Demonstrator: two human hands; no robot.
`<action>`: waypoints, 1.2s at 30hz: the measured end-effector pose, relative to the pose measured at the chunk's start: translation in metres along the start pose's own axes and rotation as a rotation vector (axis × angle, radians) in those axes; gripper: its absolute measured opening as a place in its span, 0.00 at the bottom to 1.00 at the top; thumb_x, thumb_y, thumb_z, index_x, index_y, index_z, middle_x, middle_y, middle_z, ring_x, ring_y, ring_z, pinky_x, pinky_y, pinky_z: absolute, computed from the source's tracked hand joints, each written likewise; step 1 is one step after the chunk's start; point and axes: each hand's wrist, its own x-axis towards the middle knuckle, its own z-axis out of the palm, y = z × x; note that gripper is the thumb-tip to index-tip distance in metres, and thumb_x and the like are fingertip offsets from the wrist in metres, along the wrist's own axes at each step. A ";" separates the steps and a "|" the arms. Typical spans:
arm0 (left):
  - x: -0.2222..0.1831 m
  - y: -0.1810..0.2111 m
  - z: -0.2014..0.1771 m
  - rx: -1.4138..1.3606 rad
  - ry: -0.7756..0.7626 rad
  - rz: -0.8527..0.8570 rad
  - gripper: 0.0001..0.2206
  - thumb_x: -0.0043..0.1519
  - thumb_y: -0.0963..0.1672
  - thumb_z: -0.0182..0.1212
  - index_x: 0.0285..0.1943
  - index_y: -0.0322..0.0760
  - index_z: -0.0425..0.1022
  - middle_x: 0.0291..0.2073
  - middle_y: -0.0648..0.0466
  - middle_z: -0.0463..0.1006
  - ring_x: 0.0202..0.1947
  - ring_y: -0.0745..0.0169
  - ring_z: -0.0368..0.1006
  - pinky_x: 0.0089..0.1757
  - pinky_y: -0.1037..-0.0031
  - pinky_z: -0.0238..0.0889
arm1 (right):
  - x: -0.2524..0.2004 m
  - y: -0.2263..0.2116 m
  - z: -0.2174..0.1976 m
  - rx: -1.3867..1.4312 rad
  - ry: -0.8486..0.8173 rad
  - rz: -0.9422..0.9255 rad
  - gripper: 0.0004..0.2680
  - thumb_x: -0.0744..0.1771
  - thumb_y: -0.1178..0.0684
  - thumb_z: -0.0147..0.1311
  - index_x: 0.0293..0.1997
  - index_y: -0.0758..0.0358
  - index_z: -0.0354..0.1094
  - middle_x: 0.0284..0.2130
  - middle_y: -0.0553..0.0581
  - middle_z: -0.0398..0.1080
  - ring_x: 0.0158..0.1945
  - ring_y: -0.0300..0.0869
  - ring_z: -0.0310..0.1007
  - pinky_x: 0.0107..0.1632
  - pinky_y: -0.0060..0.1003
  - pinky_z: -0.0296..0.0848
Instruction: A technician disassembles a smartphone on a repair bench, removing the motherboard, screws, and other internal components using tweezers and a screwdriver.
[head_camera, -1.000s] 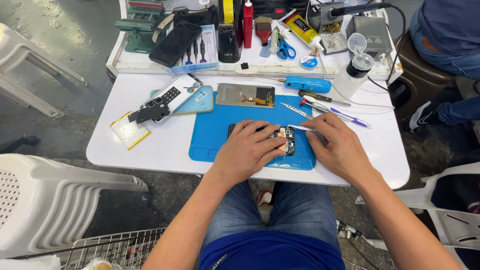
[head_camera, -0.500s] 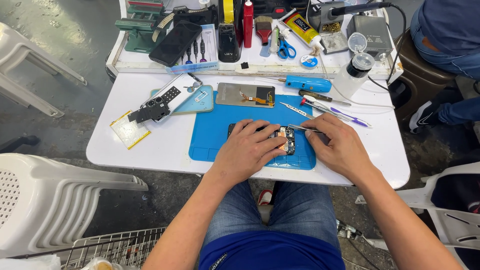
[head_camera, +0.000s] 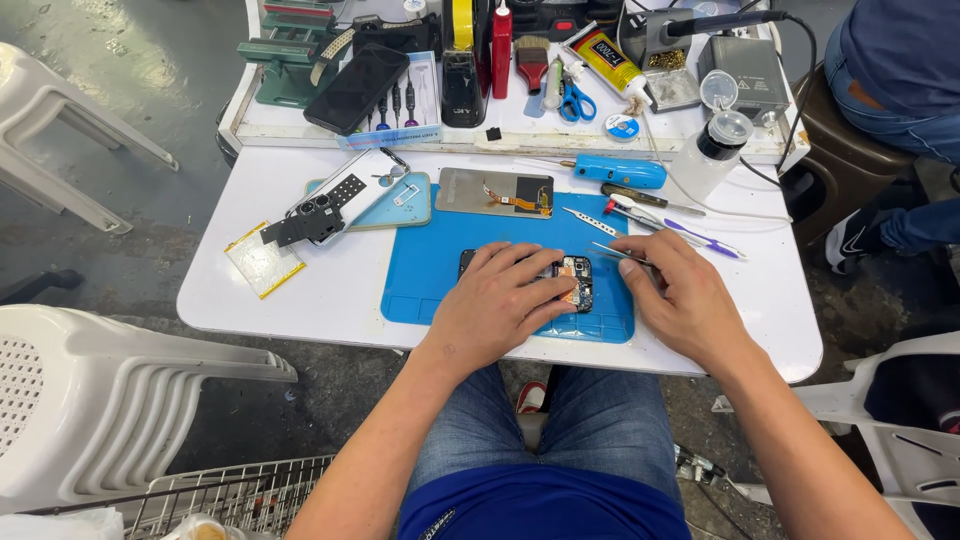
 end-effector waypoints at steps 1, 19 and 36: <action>0.000 0.000 0.000 0.000 -0.001 0.001 0.13 0.70 0.53 0.55 0.56 0.51 0.80 0.57 0.53 0.79 0.63 0.52 0.71 0.63 0.55 0.58 | 0.000 -0.001 -0.001 0.000 0.000 0.001 0.10 0.69 0.56 0.53 0.53 0.63 0.77 0.30 0.62 0.73 0.30 0.49 0.71 0.34 0.41 0.72; 0.000 0.002 -0.006 -0.045 0.056 -0.058 0.27 0.66 0.52 0.63 0.70 0.37 0.67 0.43 0.50 0.81 0.55 0.50 0.76 0.61 0.52 0.62 | 0.010 -0.016 -0.002 0.025 -0.248 -0.137 0.18 0.63 0.46 0.62 0.56 0.61 0.75 0.24 0.58 0.70 0.30 0.50 0.72 0.44 0.43 0.68; -0.001 0.000 -0.006 -0.154 0.084 -0.084 0.25 0.63 0.51 0.67 0.67 0.40 0.71 0.42 0.53 0.83 0.56 0.53 0.76 0.62 0.53 0.60 | -0.013 -0.046 0.004 0.281 -0.054 0.310 0.14 0.63 0.61 0.64 0.55 0.66 0.75 0.33 0.66 0.80 0.22 0.40 0.62 0.28 0.35 0.64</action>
